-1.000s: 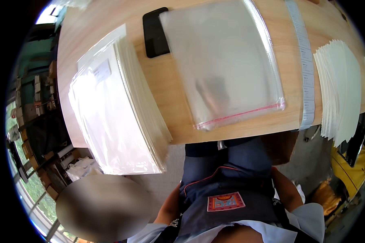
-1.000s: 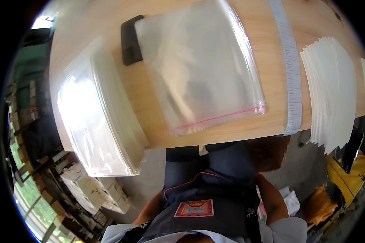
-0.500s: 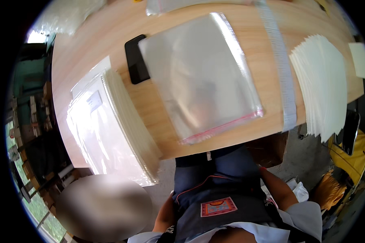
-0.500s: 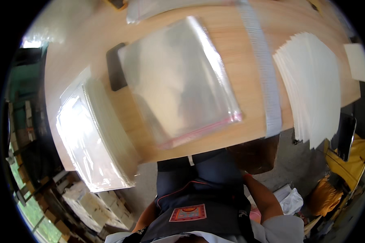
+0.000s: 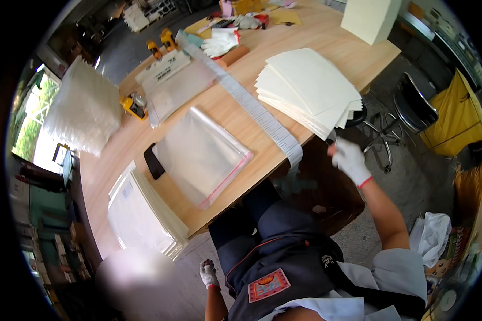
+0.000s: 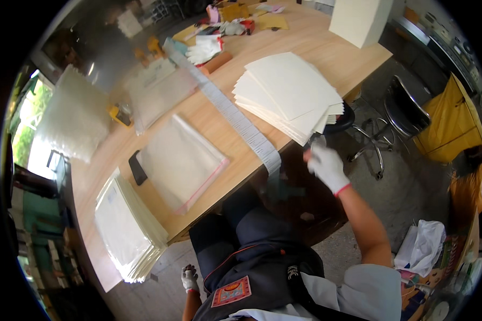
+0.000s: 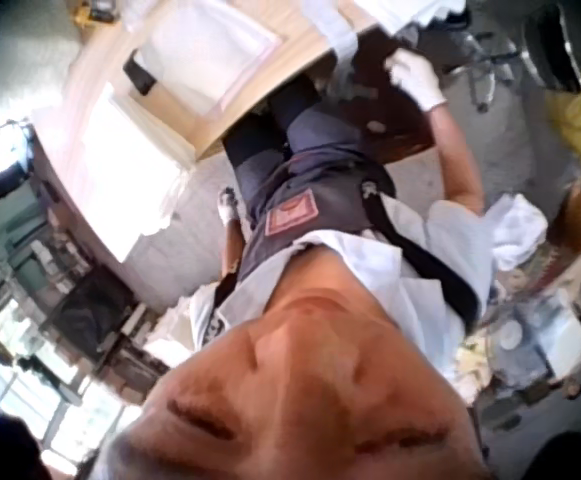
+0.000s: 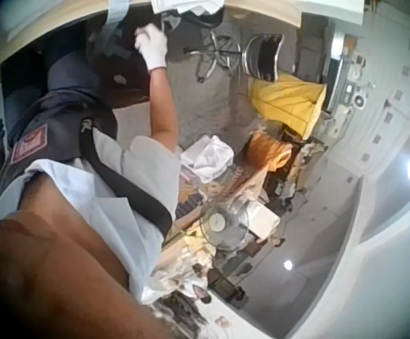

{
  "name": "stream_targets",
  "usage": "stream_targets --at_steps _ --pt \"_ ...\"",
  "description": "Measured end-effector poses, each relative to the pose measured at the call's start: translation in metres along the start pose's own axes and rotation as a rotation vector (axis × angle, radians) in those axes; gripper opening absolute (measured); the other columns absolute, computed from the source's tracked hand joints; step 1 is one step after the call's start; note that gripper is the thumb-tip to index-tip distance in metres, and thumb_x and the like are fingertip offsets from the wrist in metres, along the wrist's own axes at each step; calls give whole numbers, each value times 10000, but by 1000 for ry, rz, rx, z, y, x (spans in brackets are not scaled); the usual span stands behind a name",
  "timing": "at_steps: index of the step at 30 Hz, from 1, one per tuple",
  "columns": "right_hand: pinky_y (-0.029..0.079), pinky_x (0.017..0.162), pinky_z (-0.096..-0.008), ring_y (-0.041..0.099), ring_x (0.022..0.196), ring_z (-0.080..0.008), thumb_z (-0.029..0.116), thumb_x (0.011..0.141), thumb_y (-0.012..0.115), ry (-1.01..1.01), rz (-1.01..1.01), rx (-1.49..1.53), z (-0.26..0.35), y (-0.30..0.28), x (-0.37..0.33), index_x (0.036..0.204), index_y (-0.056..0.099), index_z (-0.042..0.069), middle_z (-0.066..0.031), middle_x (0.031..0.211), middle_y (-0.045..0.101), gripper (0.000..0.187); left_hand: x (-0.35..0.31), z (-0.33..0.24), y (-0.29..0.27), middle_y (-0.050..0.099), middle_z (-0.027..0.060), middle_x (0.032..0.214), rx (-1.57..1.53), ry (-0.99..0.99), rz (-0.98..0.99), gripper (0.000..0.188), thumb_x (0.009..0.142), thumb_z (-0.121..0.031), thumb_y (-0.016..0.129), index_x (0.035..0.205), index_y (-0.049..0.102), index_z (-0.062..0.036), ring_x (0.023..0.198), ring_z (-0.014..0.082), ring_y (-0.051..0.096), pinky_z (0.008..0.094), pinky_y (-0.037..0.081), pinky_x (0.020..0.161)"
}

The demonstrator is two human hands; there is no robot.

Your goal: The person places white sheets of paper into clear plastic sleeves. They use a blue squeegee tool to smooth the paper inside the sleeve and remove air bubbles. The person then stacks the finished packages on the table.

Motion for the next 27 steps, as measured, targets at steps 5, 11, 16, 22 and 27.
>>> stream_targets --at_steps 5,11,16,22,27 --pt "450 682 -354 573 792 -247 232 798 561 -559 -396 -506 62 -42 57 835 570 109 -64 821 603 129 -16 -46 36 620 21 862 100 198 74 232 851 -262 545 954 604 -63 731 100 525 236 396 631" --pt "446 763 -339 544 902 -207 307 787 568 -656 -248 -729 56 -16 92 882 582 150 6 929 599 185 -41 -42 34 575 4 753 184 307 176 209 859 -214 522 904 609 -30 671 81 471 233 377 603" --pt "440 762 -324 552 858 -187 300 790 555 -832 -305 -885 46 -13 99 863 595 155 8 864 597 167 -49 -29 28 593 4 753 130 266 176 205 858 -196 504 917 611 -30 610 75 455 225 364 545" --pt "420 686 -359 543 758 -231 184 746 602 -918 -671 -692 68 -52 62 752 563 101 -42 770 566 92 -39 -43 37 600 52 760 253 478 36 151 816 -102 516 904 612 -25 621 138 498 244 397 577" --pt "420 683 -363 536 766 -265 163 707 638 -958 -637 -652 58 -43 -10 743 544 104 -69 787 562 117 -102 -150 101 604 132 888 617 1137 -67 271 703 38 497 928 614 -58 803 294 578 375 465 732"
Point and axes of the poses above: each hand's wrist, its own x-axis towards the middle knuckle, its own y-axis out of the palm, z = x × y, the point moved 4 cm from there along x, towards the middle knuckle
